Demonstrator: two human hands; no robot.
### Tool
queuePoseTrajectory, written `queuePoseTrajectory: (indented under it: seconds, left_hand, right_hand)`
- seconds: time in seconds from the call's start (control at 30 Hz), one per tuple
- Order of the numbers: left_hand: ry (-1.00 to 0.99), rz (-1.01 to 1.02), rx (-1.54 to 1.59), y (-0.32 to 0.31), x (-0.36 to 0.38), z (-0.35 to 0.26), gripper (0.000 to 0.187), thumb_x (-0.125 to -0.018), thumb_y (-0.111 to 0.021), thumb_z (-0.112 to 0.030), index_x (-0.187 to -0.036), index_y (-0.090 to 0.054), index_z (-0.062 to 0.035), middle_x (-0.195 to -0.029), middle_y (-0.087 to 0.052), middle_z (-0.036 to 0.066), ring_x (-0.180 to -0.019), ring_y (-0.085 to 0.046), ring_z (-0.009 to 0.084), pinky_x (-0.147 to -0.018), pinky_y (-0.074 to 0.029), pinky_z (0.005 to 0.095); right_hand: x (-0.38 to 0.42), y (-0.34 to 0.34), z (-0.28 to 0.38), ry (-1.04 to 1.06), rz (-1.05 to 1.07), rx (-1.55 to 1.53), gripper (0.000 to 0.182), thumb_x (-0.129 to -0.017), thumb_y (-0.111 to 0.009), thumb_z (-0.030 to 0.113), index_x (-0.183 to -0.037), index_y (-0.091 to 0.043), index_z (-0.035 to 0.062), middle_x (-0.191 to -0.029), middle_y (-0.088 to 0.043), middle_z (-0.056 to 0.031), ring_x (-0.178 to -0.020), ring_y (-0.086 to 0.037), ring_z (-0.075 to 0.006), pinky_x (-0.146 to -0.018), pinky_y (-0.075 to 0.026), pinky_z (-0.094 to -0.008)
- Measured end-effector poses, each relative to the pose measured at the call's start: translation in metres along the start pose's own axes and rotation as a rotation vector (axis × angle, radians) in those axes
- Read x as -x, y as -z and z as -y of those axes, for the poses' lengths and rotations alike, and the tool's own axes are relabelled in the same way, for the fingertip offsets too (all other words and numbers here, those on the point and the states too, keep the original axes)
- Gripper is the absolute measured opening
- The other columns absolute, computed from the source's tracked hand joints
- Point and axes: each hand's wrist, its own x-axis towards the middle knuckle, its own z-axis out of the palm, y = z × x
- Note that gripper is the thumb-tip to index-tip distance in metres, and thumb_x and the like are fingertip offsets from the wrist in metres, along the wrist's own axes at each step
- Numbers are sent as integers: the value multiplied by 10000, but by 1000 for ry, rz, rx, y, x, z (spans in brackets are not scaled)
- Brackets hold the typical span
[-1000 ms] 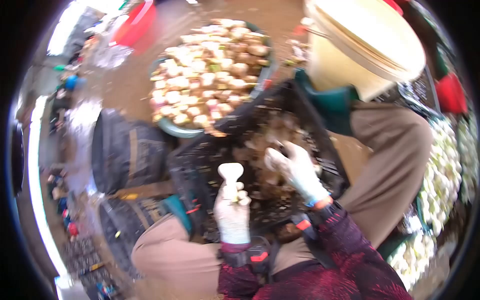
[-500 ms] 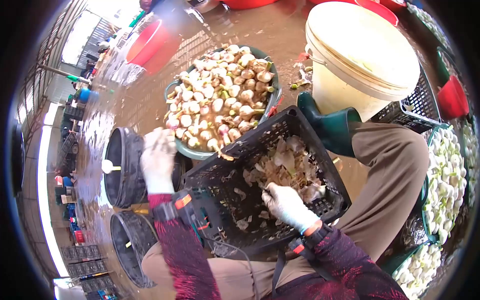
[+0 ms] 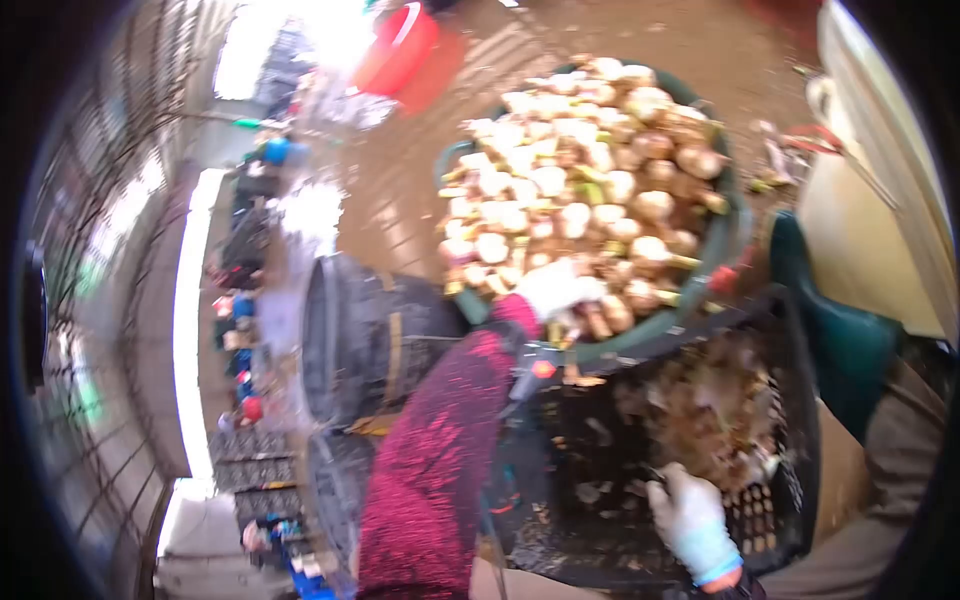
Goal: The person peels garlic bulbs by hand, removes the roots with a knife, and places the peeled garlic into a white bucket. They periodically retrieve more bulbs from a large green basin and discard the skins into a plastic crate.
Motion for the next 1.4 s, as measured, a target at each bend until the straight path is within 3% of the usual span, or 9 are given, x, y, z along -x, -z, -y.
queuePoseTrajectory:
  seconds: [0.03,0.17,0.37,0.43,0.57,0.7,0.83,1.3,1.4]
  left_hand:
    - [86,-144,-152,-4,26,-35,378,-789,-689,-353,-747,-678,23,-847,-679,141,-692,-683,205,-580,-552,339]
    - [83,-290,92,-8,22,-36,473,-695,-747,-168,-1044,-481,7,-747,-632,80,-660,-649,170,-592,-539,363]
    - [-393,-566,752,-56,125,-38,275,-838,-695,-96,-1029,-509,-27,-850,-617,45,-720,-610,122,-672,-522,273]
    - [-671,-865,302,-114,145,-12,379,-812,-756,-176,-989,-468,-5,-932,-620,89,-853,-617,146,-796,-519,301]
    - [-169,-819,478,-199,231,-21,586,-862,-650,-552,-1004,-466,-14,-865,-632,115,-829,-657,211,-745,-518,346]
    - [68,-908,437,-236,250,0,722,-830,-580,-679,-1046,-464,0,-933,-663,199,-914,-659,370,-806,-505,444]
    - [218,-896,525,-250,238,22,775,-774,-589,-741,-1041,-483,-21,-957,-650,166,-952,-649,348,-862,-488,433]
    - [164,-906,442,-252,236,14,751,-790,-585,-722,-1045,-456,-28,-927,-667,177,-912,-658,362,-814,-491,448]
    - [161,-891,504,-249,237,14,746,-790,-587,-721,-1043,-458,-31,-916,-665,171,-910,-659,359,-812,-492,447]
  right_hand:
    - [0,-1,-2,-20,23,32,99,-856,-626,113,-893,-600,25,-726,-619,-222,-709,-630,-405,-609,-491,-466]
    - [0,6,0,29,-14,39,160,-867,-635,151,-930,-608,6,-753,-633,-219,-728,-643,-388,-630,-504,-434]
    - [21,31,34,92,-18,-275,467,-991,-497,298,-1320,-480,-33,-763,-631,-151,-637,-597,-274,-581,-468,-340]
    - [25,22,37,189,-70,-413,508,-995,-476,273,-1413,-395,-2,-678,-591,-132,-561,-562,-280,-528,-446,-370]
    - [38,17,53,457,-148,56,466,-934,-537,199,-1381,-458,90,-651,-604,-178,-569,-604,-352,-550,-482,-427]
    - [53,-6,36,468,50,347,373,-931,-551,253,-1271,-516,107,-654,-624,-175,-607,-628,-374,-578,-500,-480]
    - [58,-16,31,444,117,439,403,-920,-550,245,-1288,-494,91,-657,-630,-175,-605,-624,-375,-581,-495,-492]
    - [55,-27,21,435,-19,385,242,-916,-555,178,-1126,-595,66,-644,-610,-199,-648,-619,-400,-607,-480,-503]
    - [48,-37,6,506,-115,352,184,-937,-544,178,-1087,-624,108,-615,-597,-118,-533,-592,-294,-538,-461,-429]
